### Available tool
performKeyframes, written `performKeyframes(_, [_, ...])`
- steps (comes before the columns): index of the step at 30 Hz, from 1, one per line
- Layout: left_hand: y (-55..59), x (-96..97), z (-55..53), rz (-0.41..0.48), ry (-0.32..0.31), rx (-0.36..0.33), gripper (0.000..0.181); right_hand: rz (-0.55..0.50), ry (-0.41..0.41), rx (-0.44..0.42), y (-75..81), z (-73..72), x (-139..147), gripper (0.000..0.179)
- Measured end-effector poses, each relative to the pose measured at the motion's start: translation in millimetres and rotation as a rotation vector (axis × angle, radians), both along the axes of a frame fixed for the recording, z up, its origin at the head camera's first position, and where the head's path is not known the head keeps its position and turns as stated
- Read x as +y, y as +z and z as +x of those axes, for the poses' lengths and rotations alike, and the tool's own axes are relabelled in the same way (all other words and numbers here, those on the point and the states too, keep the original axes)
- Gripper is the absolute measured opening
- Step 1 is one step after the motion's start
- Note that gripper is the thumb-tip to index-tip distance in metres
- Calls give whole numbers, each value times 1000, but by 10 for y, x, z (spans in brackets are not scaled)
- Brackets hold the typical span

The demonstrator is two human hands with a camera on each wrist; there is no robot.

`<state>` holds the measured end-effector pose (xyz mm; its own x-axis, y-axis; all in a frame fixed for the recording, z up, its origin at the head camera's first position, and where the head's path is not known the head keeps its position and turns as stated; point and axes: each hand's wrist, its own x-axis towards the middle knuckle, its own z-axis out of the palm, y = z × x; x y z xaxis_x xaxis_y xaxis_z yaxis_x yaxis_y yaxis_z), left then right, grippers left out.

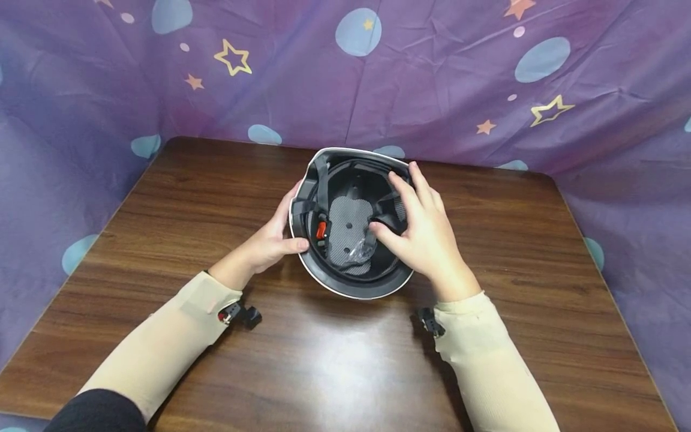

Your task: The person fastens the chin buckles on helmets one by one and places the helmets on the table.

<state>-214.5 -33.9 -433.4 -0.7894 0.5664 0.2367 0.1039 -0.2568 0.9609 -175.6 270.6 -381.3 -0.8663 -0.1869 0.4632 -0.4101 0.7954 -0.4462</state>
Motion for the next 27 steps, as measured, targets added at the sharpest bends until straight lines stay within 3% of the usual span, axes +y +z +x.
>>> performKeyframes(6, [6, -5, -64, 39, 69, 85, 156, -43, 14, -26, -65, -40, -16, 88])
performKeyframes(16, [0, -31, -94, 151, 2, 100, 162, -4, 35, -88, -177, -71, -10, 89])
performKeyframes(21, [-39, -38, -111, 154, -22, 99, 166, 51, 63, -247, -222, -52, -19, 93])
performKeyframes(24, [-66, -30, -108, 125, 0, 94, 168, 70, 68, -368, -239, -37, -28, 98])
performKeyframes(27, [-80, 0, -95, 83, 28, 97, 171, 73, 65, -436, -249, -29, -27, 101])
